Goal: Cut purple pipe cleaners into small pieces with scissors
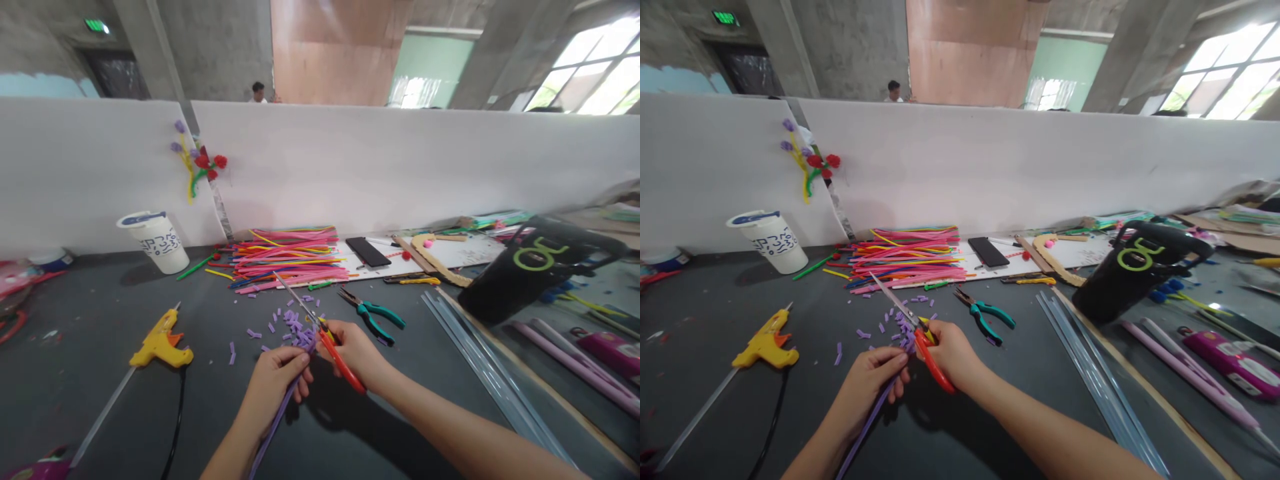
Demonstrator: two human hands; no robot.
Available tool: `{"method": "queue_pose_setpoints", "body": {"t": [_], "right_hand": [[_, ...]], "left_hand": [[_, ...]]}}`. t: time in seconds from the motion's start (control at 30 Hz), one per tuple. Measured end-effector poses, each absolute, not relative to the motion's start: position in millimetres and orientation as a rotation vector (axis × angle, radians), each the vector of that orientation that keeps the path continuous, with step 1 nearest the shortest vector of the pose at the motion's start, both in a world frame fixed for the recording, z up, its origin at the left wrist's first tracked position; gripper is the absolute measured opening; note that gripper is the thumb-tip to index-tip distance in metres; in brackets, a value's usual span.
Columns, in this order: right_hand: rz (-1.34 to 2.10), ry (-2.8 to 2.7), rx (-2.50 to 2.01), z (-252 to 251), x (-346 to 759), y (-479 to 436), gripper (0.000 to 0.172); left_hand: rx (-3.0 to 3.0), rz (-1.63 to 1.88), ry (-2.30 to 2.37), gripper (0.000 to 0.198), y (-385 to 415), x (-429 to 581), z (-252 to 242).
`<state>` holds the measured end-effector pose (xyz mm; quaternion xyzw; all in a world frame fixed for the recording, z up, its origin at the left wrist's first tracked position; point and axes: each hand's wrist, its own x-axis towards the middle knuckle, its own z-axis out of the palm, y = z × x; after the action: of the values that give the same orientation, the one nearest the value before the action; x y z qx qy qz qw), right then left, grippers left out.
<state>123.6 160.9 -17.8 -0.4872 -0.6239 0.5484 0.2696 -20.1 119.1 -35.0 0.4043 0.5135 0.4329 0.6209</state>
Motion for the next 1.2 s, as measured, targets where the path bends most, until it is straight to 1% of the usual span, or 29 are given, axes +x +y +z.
{"method": "queue_pose_setpoints", "body": {"t": [0.1, 0.23, 0.3, 0.4, 0.47, 0.57, 0.73, 1.2], "right_hand": [[1.471, -1.712, -1.309, -19, 123, 161, 0.006], [1.457, -1.770, -1.282, -16, 125, 160, 0.015], [1.331, -1.941, -1.322, -11, 132, 158, 0.022], [1.018, -2.359, -1.515, 2, 151, 153, 0.034], [0.911, -2.526, -1.607, 9, 165, 148, 0.041], [0.798, -2.685, -1.631, 11, 181, 141, 0.044], [0.838, -2.770, -1.588, 5, 182, 133, 0.047], [1.022, -2.562, -1.609, 10, 169, 127, 0.043]], "left_hand": [[0.936, 0.983, 1.184, 0.025, 119, -20, -35], [0.851, 1.049, 1.202, 0.021, 119, -20, -36], [0.782, 1.110, 1.215, 0.019, 120, -22, -36], [0.733, 1.200, 1.236, 0.019, 122, -26, -34], [0.728, 1.235, 1.261, 0.019, 123, -28, -32], [0.755, 1.245, 1.295, 0.020, 123, -28, -31], [0.838, 1.197, 1.314, 0.018, 121, -24, -31], [0.864, 1.187, 1.320, 0.021, 120, -25, -29]]}}
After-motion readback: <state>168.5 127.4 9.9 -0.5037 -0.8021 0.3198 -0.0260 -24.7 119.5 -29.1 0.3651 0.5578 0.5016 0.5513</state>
